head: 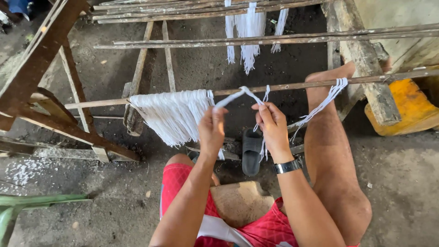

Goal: Tying bundles of white nylon strings onto a wooden frame to manufacture brushes or mops

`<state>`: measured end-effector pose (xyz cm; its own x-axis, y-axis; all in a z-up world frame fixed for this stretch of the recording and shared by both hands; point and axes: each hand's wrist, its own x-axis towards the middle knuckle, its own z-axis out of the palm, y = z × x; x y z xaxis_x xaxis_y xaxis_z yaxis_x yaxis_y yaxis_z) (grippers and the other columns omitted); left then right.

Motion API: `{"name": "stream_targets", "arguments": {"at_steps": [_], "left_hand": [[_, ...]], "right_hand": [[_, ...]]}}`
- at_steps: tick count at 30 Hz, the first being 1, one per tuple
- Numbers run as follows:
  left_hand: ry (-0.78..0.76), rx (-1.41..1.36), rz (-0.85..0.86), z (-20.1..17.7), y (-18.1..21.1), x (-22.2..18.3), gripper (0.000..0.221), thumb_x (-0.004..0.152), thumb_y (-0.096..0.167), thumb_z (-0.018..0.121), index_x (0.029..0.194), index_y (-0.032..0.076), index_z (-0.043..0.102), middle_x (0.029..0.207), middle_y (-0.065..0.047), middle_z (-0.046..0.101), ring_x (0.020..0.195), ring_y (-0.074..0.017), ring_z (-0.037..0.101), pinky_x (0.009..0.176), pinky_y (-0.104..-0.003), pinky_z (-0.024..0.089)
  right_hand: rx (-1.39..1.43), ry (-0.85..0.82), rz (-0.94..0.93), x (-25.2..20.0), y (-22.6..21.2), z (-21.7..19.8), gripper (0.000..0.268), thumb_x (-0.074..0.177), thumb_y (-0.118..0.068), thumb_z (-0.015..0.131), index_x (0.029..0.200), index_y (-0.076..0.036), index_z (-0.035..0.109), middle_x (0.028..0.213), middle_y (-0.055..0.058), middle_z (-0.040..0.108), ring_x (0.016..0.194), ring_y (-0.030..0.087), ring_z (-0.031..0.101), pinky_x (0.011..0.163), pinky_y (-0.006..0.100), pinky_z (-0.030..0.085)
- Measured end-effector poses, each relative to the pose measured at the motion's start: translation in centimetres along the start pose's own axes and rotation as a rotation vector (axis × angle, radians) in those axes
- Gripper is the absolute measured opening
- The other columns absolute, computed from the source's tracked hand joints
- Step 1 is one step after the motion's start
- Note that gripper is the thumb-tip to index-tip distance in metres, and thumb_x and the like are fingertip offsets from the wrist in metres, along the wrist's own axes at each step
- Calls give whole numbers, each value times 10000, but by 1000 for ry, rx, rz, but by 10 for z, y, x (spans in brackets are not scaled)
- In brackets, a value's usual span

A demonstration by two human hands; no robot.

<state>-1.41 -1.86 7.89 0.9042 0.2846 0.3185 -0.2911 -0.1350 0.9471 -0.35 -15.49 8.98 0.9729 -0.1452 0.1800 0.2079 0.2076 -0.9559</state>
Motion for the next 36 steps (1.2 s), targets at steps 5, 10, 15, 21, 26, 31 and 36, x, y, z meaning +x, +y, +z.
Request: {"name": "stream_targets", "arguments": {"at_steps": [5, 10, 15, 21, 26, 31, 36], "left_hand": [[2, 103, 57, -3, 15, 6, 201, 888, 153, 428, 796, 66, 585, 542, -59, 505, 549, -177, 478, 579, -293, 394], [-32, 149, 2, -2, 30, 2, 214, 897, 190, 441, 774, 82, 578, 453, -66, 414, 449, -159, 347, 461, -293, 330], [-79, 54, -93, -9, 11, -13, 255, 911, 196, 412, 756, 70, 571, 410, 39, 369, 383, -37, 326, 385, -171, 250], [-217, 364, -155, -11, -39, -23, 251, 874, 267, 441, 833, 36, 529, 624, -115, 611, 592, -235, 617, 562, -350, 477], [-171, 538, -16, -12, -45, -40, 314, 779, 118, 538, 1081, 37, 502, 887, -166, 531, 828, -354, 562, 718, -421, 461], [-64, 235, 44, 1, -4, -33, 187, 842, 179, 526, 982, 62, 571, 768, -117, 597, 729, -229, 602, 646, -312, 487], [-344, 4, -122, 8, -16, -25, 110, 827, 84, 546, 924, 48, 581, 612, -55, 603, 549, -78, 546, 464, -186, 456]], "right_hand": [[-160, -11, -128, 2, -2, 0, 201, 892, -119, 449, 826, -53, 626, 473, 3, 405, 402, 54, 302, 388, 162, 250], [-217, 36, -121, 8, -3, -6, 198, 883, -111, 455, 809, -80, 636, 453, 3, 402, 409, 72, 315, 421, 173, 295], [-198, 30, -59, 12, 7, -16, 201, 889, -158, 463, 833, -91, 644, 473, 12, 439, 415, 66, 335, 419, 179, 313], [89, -247, 235, -8, -3, 0, 232, 825, -135, 517, 958, 40, 593, 751, 76, 578, 667, 93, 557, 620, 223, 511], [71, -220, 253, -10, -12, -5, 191, 792, -96, 519, 938, 14, 571, 722, 96, 600, 650, 124, 592, 606, 246, 527], [36, -214, 193, -4, 15, -12, 132, 766, -75, 609, 877, -9, 584, 714, 82, 567, 652, 120, 574, 605, 283, 540], [-98, -256, 155, -6, 6, -13, 73, 765, -80, 623, 823, -42, 598, 639, 57, 556, 593, 103, 531, 514, 219, 493]]}}
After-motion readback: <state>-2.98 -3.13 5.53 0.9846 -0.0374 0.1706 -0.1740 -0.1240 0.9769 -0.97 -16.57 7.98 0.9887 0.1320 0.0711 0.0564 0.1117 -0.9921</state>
